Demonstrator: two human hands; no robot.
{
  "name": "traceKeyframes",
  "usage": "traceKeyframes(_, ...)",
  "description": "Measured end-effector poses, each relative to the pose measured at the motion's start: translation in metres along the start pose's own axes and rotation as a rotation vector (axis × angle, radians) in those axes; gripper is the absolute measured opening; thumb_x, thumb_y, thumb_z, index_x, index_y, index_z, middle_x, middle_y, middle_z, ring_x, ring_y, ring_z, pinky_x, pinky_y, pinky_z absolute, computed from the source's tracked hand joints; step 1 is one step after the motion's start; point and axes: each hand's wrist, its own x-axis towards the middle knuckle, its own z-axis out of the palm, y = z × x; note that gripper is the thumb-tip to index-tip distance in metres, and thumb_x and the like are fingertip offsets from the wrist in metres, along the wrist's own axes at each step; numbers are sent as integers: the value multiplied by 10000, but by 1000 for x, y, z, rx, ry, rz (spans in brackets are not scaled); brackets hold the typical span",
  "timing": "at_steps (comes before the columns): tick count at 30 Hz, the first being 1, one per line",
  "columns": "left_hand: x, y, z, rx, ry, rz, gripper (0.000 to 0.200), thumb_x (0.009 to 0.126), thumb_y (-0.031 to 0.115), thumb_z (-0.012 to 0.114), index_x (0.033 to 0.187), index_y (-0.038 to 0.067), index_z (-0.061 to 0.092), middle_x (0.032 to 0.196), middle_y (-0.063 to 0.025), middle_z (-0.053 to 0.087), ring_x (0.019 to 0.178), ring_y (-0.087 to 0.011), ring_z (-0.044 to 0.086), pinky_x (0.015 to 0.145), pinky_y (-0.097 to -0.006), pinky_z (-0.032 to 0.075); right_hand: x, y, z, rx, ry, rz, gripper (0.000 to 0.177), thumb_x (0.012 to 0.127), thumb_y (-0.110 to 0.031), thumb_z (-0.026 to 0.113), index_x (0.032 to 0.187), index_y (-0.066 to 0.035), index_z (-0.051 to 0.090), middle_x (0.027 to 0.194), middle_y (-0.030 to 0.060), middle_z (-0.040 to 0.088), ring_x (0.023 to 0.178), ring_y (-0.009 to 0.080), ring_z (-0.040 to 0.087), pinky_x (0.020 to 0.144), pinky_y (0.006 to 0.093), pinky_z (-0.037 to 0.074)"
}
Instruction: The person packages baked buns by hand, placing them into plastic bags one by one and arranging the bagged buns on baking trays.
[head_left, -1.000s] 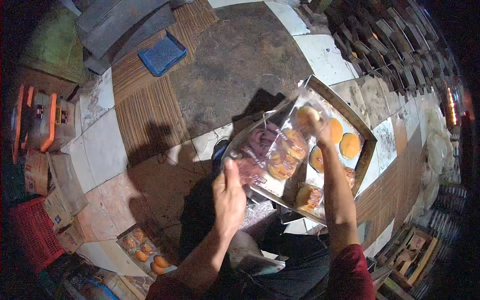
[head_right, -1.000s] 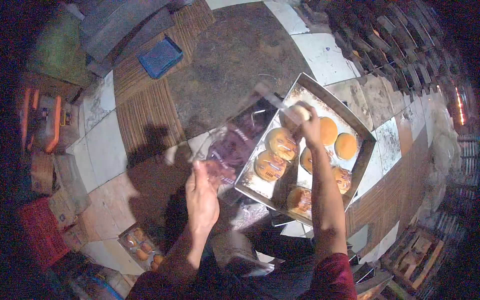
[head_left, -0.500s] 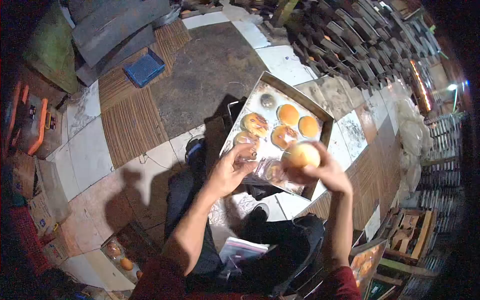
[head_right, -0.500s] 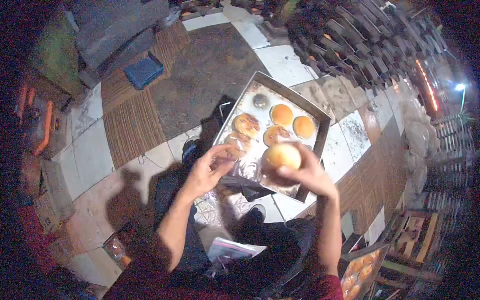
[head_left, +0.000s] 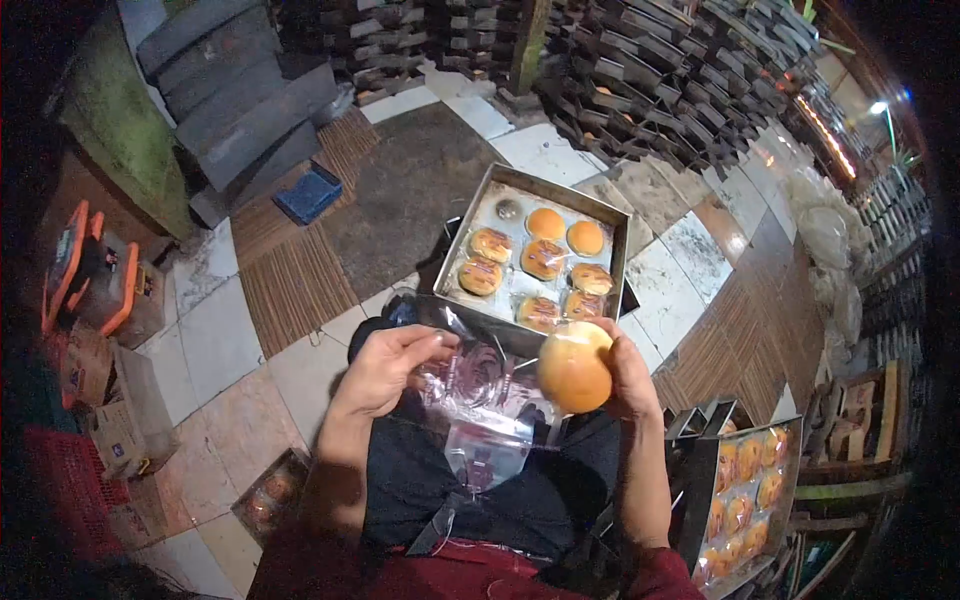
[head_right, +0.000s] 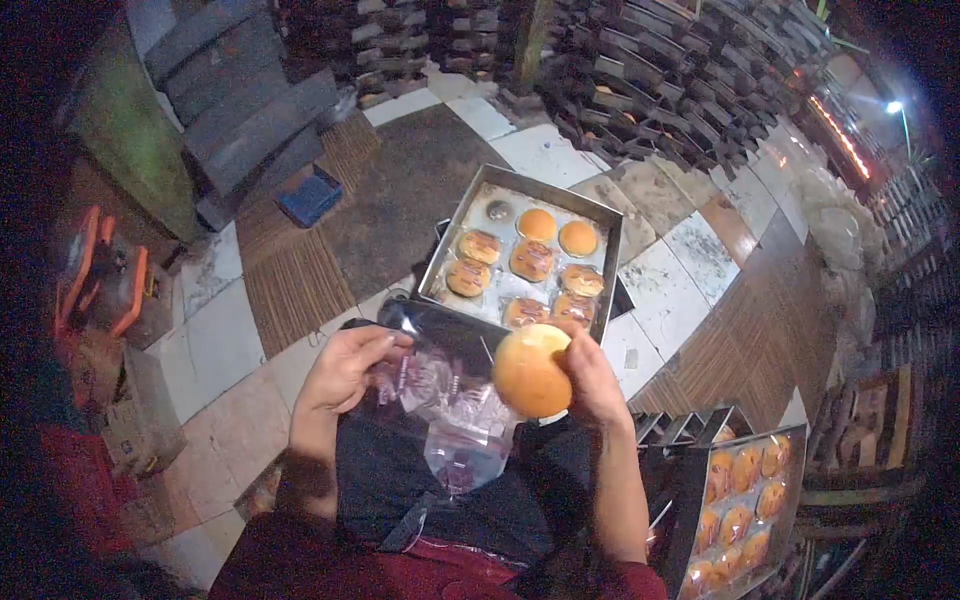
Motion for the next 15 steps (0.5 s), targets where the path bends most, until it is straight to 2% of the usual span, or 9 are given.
traceKeyframes(1,-8,-2,0,-154,-40,135,211,898,136,522,1011,-25,599,881,-99,645,718,-133,628,549,-239,533,-1,3,0,67,44,26,708,820,-628,442,1192,-25,428,1067,113,552,967,212,572,814,350,493)
traceKeyframes(3,-19,-3,-1,-152,-13,126,215,900,143,521,1001,-30,598,874,-105,644,690,-134,628,518,-246,531,-4,8,-1,137,82,52,708,824,-630,426,1193,-25,424,1071,118,552,974,220,574,813,355,495)
traceKeyframes(4,-23,-5,-2,-162,10,102,220,901,149,520,992,-36,597,867,-111,643,661,-135,627,488,-253,529,-7,10,-3,166,23,33,703,829,-627,415,1192,-26,426,1072,118,551,968,217,575,806,354,497)
traceKeyframes(5,-24,-7,-3,-142,36,105,224,901,161,525,973,-38,598,850,-113,644,636,-141,628,482,-269,532,-9,12,-4,192,-36,18,697,835,-625,403,1192,-27,428,1072,118,550,961,213,576,799,354,500)
traceKeyframes(9,-26,-18,-2,-5,98,117,265,905,222,528,945,-26,614,831,-101,646,644,-129,622,514,-254,532,-26,-8,5,150,-37,-22,730,822,-643,404,1201,-20,423,1088,119,541,977,216,567,814,356,489)
traceKeyframes(10,-25,-18,-1,-1,91,119,265,905,222,528,945,-26,614,831,-101,646,644,-129,622,514,-254,532,-31,-8,5,118,-45,-33,750,803,-646,442,1209,-15,418,1090,117,536,995,213,556,830,353,478)
traceKeyframes(12,-24,-20,2,190,163,134,277,905,228,532,970,-28,617,861,-97,650,662,-114,617,531,-232,514,-37,-14,7,83,-57,-40,773,784,-648,480,1217,-11,412,1092,115,531,1013,210,544,846,350,467)
traceKeyframes(14,-30,-6,12,231,132,87,284,908,224,529,1000,-32,611,889,-97,651,695,-103,611,566,-220,502,-47,-27,14,-7,-109,-77,807,744,-624,572,1232,-3,404,1110,109,512,1048,203,516,879,339,438)
traceKeyframes(15,-32,-2,16,274,102,41,293,910,220,527,1031,-36,605,918,-97,651,728,-92,605,601,-208,491,-52,-36,20,136,-132,-51,805,719,-504,686,1255,-11,345,1126,114,487,1049,199,507,891,328,421)
